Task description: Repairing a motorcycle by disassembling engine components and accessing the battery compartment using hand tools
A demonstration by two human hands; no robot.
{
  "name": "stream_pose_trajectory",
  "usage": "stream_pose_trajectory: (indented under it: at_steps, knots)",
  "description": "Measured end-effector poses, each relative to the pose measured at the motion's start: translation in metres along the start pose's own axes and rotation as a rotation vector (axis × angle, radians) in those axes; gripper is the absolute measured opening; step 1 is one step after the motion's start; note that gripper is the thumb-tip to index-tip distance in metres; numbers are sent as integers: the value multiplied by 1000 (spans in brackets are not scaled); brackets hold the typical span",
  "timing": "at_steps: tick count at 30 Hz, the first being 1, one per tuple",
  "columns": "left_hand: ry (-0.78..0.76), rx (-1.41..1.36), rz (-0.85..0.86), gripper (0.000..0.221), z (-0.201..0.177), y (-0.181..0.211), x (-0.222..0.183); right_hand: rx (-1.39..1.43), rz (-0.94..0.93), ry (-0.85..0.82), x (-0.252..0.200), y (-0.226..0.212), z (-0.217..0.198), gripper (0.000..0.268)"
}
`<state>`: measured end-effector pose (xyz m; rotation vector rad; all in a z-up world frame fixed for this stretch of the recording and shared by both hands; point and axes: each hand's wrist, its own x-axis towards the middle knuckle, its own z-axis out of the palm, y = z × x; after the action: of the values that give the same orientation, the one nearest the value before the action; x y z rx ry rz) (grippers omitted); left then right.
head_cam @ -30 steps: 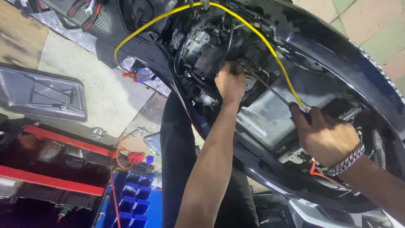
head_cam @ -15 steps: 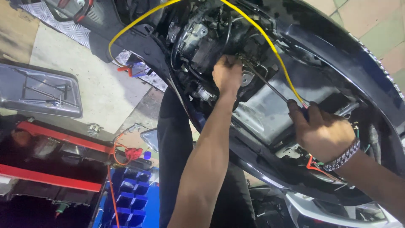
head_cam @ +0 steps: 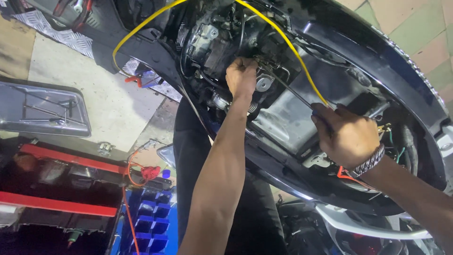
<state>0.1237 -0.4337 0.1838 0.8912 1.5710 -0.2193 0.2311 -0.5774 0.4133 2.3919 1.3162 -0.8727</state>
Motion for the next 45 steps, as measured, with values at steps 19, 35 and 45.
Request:
stream_pose_trajectory:
  at_steps: [19, 35, 45]
  knots:
    - [-39, 62, 84, 19, -17, 6, -10, 425, 350, -172, 1, -20, -26, 36]
    - [-40, 391, 1090, 20, -126, -49, -106, 669, 615, 230, -91, -135, 100, 42]
    - [-74, 312, 1121, 16, -128, -45, -98, 436, 775, 181, -77, -147, 103, 38]
